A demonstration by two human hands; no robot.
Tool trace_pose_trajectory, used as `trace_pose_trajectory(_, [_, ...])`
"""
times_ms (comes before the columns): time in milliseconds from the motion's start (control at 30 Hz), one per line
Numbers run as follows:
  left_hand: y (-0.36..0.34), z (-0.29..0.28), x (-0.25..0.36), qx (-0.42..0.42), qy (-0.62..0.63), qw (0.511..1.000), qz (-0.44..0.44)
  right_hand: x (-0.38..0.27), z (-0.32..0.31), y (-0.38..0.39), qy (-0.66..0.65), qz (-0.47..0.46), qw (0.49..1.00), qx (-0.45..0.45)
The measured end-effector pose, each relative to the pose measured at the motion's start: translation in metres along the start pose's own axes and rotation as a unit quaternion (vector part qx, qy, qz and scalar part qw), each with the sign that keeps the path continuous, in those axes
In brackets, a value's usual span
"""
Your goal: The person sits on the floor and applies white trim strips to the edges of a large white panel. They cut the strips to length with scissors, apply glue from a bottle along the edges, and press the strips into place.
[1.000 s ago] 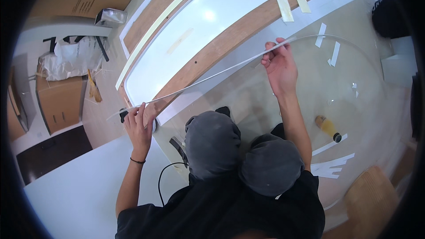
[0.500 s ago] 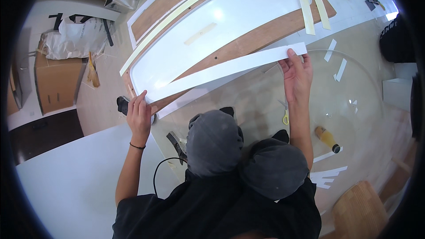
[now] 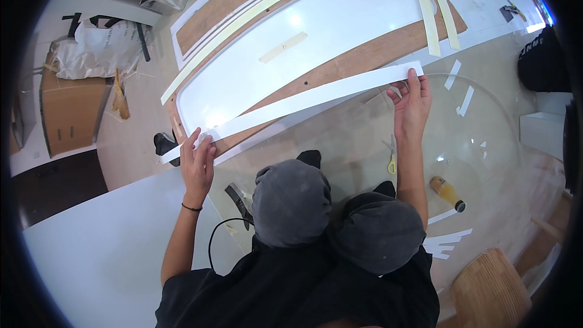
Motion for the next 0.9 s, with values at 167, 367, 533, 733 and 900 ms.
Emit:
trace_pose_trajectory(167, [-0.005,-0.006,0.027,0.117,0.034,0.992,0.021,0.005,0.003,0.003,-0.088,-0.009,0.995,-0.039])
trace_pose_trajectory(367, [-0.026,-0.015,0.083,0.094,0.066,0.988,0.103,0.007,0.008,0.01,-0.037,0.004,0.999,-0.018])
trace_pose_trajectory(533, [-0.047,-0.012,0.078,0.051,0.033,0.996,0.062,-0.006,0.021,0.003,-0.004,-0.03,0.999,-0.011])
trace_pose_trajectory(733, [-0.043,0.005,0.061,-0.039,0.101,0.993,0.036,-0.01,0.041,-0.012,0.032,-0.073,0.997,-0.008])
trace_pose_trajectory(900, [-0.053,0.007,0.059,-0.003,0.095,0.995,0.02,-0.004,0.035,-0.013,0.05,-0.115,0.992,0.0])
Point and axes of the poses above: each hand's wrist, its own y-axis away from the middle knuckle, its own z-axis out of the palm, x = y × z, the point moved 6 cm from there along -y, towards the middle knuckle, and after that the axes turned 11 degrees about -x, right-handed, at the moved point
